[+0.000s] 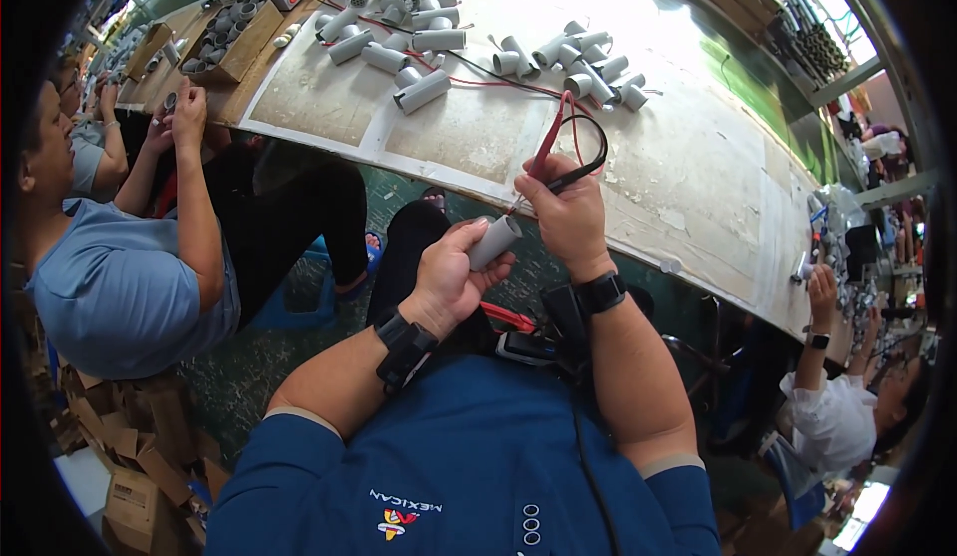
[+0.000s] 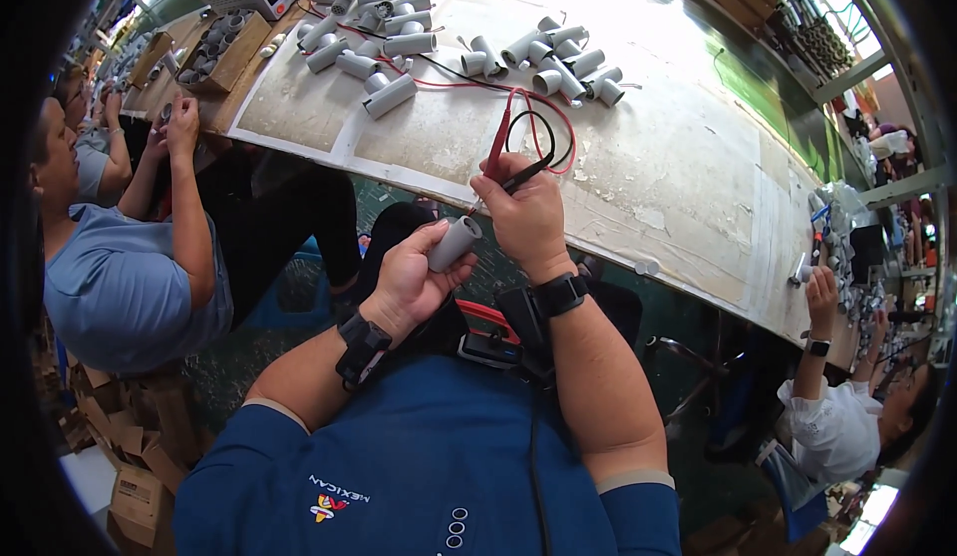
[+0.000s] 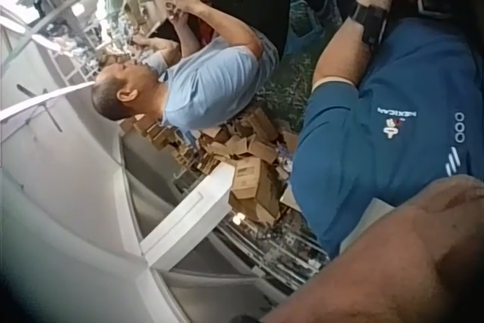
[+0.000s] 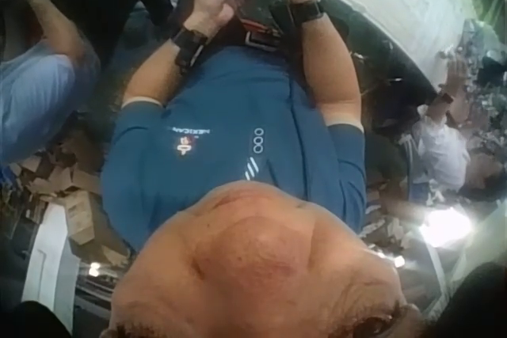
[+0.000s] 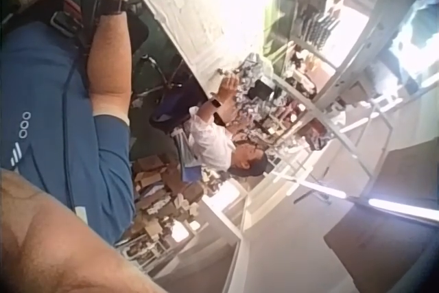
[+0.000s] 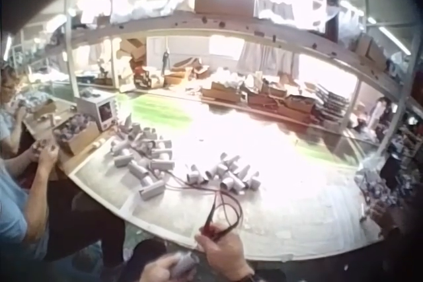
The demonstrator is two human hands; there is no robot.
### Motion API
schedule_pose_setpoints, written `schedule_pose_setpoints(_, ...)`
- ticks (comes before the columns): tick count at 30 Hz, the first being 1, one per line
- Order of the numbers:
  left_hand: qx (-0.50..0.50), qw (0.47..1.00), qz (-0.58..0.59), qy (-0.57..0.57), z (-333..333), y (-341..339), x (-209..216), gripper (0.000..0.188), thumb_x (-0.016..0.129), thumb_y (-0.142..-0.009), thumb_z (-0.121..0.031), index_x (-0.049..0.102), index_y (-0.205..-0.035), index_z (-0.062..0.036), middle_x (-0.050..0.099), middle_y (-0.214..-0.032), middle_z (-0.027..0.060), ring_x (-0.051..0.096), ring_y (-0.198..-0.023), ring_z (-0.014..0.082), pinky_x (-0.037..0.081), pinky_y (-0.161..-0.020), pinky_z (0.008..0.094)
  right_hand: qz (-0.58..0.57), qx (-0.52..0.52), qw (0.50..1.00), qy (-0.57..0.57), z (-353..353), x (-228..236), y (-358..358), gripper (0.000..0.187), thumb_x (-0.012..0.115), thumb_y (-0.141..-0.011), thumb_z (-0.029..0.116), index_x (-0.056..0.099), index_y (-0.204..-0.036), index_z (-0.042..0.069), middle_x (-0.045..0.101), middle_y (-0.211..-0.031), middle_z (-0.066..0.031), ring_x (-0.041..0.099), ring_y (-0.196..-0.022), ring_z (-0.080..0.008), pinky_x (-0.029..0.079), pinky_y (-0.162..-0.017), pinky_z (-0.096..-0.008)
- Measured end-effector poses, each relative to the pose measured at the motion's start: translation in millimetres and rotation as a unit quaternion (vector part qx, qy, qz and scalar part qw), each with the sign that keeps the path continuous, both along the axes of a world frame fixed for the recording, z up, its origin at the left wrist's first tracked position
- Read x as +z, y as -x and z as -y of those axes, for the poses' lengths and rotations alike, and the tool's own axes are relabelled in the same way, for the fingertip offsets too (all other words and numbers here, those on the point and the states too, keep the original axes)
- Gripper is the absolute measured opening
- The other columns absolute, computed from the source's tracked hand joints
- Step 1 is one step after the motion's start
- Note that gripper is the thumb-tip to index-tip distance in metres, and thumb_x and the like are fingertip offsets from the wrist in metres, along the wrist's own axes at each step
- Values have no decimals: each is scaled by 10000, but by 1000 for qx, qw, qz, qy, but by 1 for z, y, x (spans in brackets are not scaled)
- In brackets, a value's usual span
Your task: The person picks up a plastic housing and a motor, touches the motor's wires with the probes of a multimeter, and then places the motor into the housing. They touch the wires again with the probes before setting the assembled unit on the table and repeating the process.
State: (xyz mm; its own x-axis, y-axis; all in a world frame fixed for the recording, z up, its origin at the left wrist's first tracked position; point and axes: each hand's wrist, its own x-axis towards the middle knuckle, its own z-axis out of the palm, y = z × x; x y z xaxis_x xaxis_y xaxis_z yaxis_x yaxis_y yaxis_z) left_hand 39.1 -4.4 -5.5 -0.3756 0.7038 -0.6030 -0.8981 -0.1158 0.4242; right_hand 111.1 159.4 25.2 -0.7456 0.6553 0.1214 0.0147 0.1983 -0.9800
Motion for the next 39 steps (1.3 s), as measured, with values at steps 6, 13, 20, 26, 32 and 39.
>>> schedule_pose_setpoints(6, -3, 1000, -5, 7, 0, 0, 1, 210, 584, -1022, -240, 585, -1146, -70, 680, -995, 125, 684, -816, 263, 569, -728, 380, -16, 3, 1000, 0, -1, -4, 1, 165, 743, -907, 69, 687, -1039, -12, 697, -899, -36, 627, -794, -98, 503, -716, -254)
schedule_pose_setpoints(13, 23, 993, -119, 4, 10, 7, 34, 249, 616, -1010, -221, 542, -1193, -70, 664, -992, 114, 650, -722, 213, 537, -619, 333, -61, 5, 977, 206, -19, 5, -11, 169, 729, -922, 67, 663, -1071, 25, 715, -888, -78, 552, -626, -53, 413, -533, -198)
schedule_pose_setpoints(20, 186, 830, -491, 188, 17, 209, 49, 330, 751, -941, -240, 598, -1150, -36, 626, -911, 60, 590, -751, 132, 514, -657, 290, -105, -35, 960, 256, -43, 7, -35, 156, 705, -940, 48, 651, -1086, 38, 720, -880, -95, 514, -578, -47, 356, -488, -175)
schedule_pose_setpoints(26, 62, 399, -799, 446, 0, 272, 47, 425, 749, -906, -336, 652, -1193, -38, 676, -996, 126, 648, -902, 267, 530, -805, 388, -102, -30, 970, 218, -41, 2, -36, 165, 715, -936, 58, 658, -1090, 33, 722, -871, -76, 517, -595, -47, 374, -520, -188)
schedule_pose_setpoints(32, -69, 345, -829, 435, -106, 210, 100, 674, 732, -860, -551, 616, -1303, -57, 667, -1239, 210, 628, -1164, 384, 501, -1003, 470, -75, -25, 983, 168, -43, 0, -37, 177, 726, -933, 73, 665, -1092, 27, 725, -862, -52, 522, -609, -47, 389, -543, -199)
schedule_pose_setpoints(39, -211, 379, -745, 506, -167, 214, 106, 896, 741, -823, -630, 517, -1367, 47, 670, -1263, 234, 627, -1226, 345, 491, -1040, 441, -65, -36, 989, 125, -35, 0, -38, 148, 740, -920, 88, 685, -1047, 34, 692, -814, -8, 529, -606, -39, 396, -532, -202)
